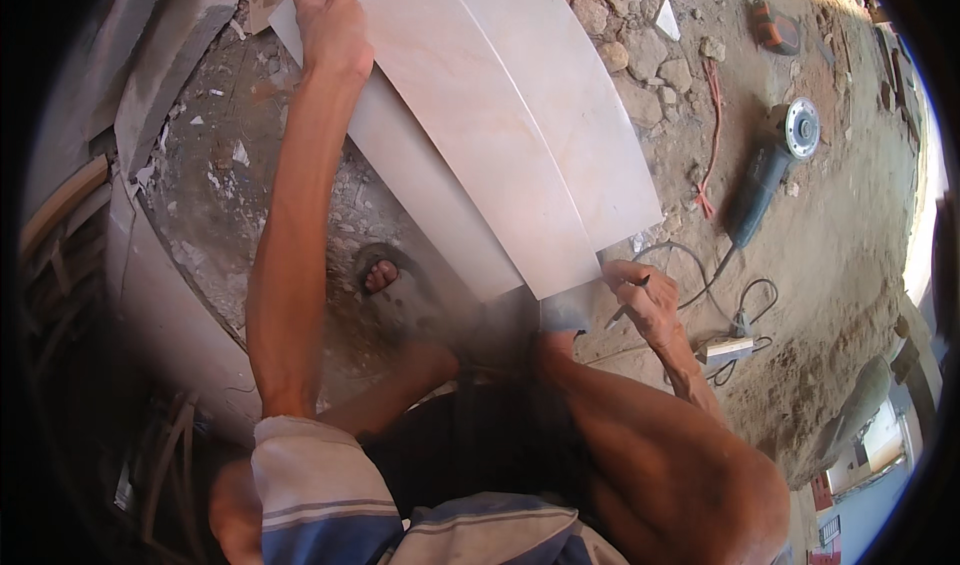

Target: The person measures a tile with a tape measure, marks it with a pencil, and then cuts along the marked line using an angle grinder.

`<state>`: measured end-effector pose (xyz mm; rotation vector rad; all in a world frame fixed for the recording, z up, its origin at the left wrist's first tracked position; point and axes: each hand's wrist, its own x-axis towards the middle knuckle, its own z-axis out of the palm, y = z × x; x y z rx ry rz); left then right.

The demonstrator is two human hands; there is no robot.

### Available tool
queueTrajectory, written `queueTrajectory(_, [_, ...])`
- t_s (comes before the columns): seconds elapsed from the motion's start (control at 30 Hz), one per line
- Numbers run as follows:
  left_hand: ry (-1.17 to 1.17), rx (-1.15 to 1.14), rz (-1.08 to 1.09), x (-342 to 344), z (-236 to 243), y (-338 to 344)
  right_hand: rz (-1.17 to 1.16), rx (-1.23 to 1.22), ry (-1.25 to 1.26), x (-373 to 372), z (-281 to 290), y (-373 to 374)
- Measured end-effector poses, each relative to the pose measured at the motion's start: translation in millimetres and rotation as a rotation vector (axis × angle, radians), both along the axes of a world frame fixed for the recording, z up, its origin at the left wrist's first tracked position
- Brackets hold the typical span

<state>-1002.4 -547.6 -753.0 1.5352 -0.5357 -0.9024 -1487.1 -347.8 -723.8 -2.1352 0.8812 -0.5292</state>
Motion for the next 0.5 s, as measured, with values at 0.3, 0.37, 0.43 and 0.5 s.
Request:
queueTrajectory(0.3, [-0.489, -0.006, -0.039, 10, -6, -14, -0.01, -0.084, 0.03, 6, 5, -28])
queueTrajectory(0.37, [-0.595, -0.013, -0.056, 14, -6, -21, -0.031, -0.11, 0.059, 5, 8, -32])
queueTrajectory(0.43, [-0.676, -0.009, -0.057, 22, -15, -18, -0.034, -0.147, 0.073, 4, 0, -32])
queueTrajectory(0.5, [-0.786, -0.015, -0.061, 36, -2, -22, -0.049, -0.188, 0.033, 9, -2, -40])
